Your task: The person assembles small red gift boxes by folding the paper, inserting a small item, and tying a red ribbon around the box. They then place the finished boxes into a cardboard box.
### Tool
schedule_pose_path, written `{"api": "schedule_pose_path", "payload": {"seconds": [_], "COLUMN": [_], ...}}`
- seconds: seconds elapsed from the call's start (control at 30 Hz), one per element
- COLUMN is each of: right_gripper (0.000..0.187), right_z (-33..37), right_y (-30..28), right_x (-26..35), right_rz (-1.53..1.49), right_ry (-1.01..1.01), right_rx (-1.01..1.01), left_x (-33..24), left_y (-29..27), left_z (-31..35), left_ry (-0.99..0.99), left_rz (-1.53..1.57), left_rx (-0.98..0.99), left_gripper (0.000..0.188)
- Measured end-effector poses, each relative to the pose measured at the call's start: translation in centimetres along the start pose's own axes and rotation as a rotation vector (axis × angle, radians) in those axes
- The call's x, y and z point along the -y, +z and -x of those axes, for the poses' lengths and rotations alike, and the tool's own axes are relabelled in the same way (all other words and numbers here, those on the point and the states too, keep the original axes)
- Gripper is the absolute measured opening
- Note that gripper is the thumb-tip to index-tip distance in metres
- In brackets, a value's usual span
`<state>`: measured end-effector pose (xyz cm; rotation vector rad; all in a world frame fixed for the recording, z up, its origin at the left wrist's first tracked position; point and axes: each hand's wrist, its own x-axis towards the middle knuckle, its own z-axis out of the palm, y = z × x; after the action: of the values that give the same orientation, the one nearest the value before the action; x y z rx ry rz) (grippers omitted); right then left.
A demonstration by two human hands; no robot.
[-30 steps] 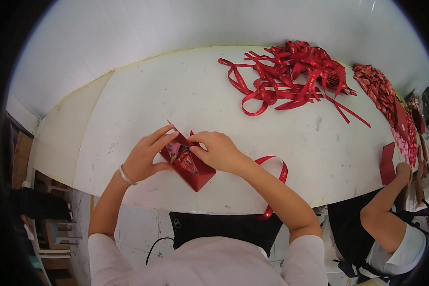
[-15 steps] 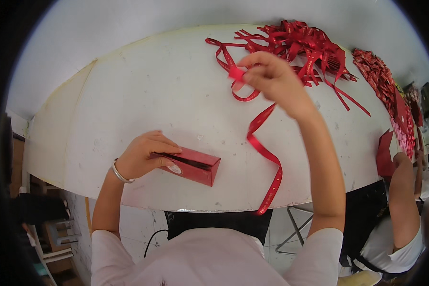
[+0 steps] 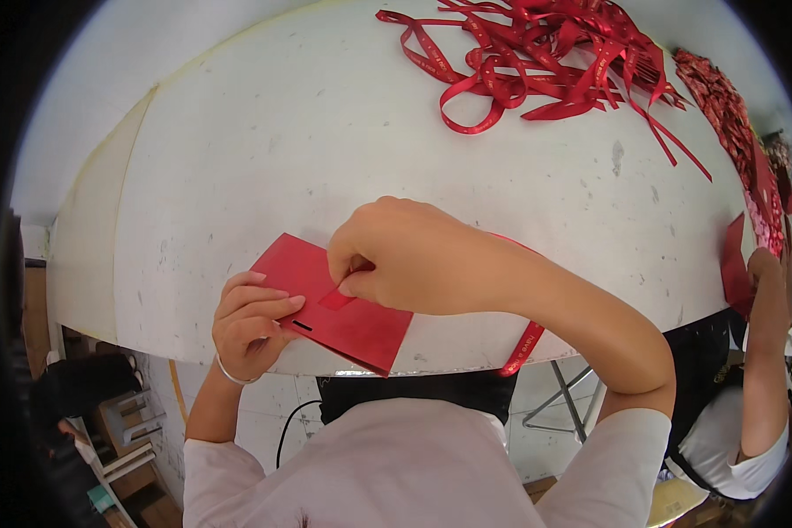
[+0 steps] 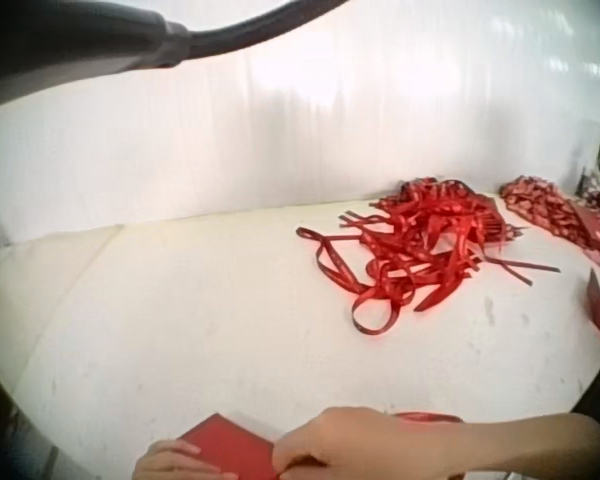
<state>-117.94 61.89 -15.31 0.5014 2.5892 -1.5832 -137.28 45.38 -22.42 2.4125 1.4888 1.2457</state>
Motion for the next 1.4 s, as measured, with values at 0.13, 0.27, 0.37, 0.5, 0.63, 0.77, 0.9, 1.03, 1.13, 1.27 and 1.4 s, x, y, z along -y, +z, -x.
{"api": "schedule_pose_path", "payload": {"seconds": [0.13, 0.27, 0.37, 0.5, 0.63, 0.77, 0.9, 1.03, 1.13, 1.27, 1.4], "right_gripper": [0.010, 0.013, 0.014, 0.013, 0.013, 0.014, 0.015, 0.014, 0.013, 0.011, 0.010], "right_z": [-2.0, -3.3, -3.6, -3.5, -3.4, -3.6, -3.6, -3.9, -4.9, -5.4, -5.4], "right_y": [0.4, -0.2, -0.4, -0.6, -0.6, -1.2, -1.6, -1.3, -1.5, -1.9, -2.2], "right_x": [-0.5, -0.4, -0.4, -0.9, -0.7, -1.3, -0.3, -0.5, -1.7, -1.6, -1.1], "right_rz": [0.005, -0.079, -0.091, -0.087, -0.102, -0.112, -0.135, -0.145, -0.125, -0.142, -0.109], "right_ry": [-0.048, 0.077, 0.098, 0.071, 0.127, 0.208, 0.240, 0.246, 0.184, 0.158, 0.163], "right_rx": [0.061, 0.165, 0.161, 0.110, 0.180, 0.249, 0.255, 0.297, 0.368, 0.431, 0.420], "left_x": [0.3, 0.9, 1.0, 1.1, 1.3, 1.1, 0.9, 1.2, 1.2, 1.0, 0.9], "left_y": [0.4, 1.2, 1.5, 1.4, 1.7, 1.2, 1.2, 1.3, 1.2, 0.7, 0.6], "left_z": [-1.3, -1.8, -2.1, -2.5, -2.6, -3.4, -3.6, -3.3, -3.4, -3.8, -3.3], "left_ry": [0.022, 0.050, 0.055, 0.028, 0.030, 0.007, -0.014, -0.008, -0.032, -0.052, -0.121], "left_rz": [0.009, 0.051, 0.067, 0.059, 0.059, 0.012, 0.013, 0.019, 0.012, -0.023, 0.044], "left_rx": [-0.034, -0.071, -0.081, -0.065, -0.069, 0.006, 0.004, 0.004, 0.038, 0.059, 0.039], "left_gripper": [0.030, 0.035, 0.037, 0.042, 0.046, 0.045, 0.043, 0.043, 0.042, 0.040, 0.042]}}
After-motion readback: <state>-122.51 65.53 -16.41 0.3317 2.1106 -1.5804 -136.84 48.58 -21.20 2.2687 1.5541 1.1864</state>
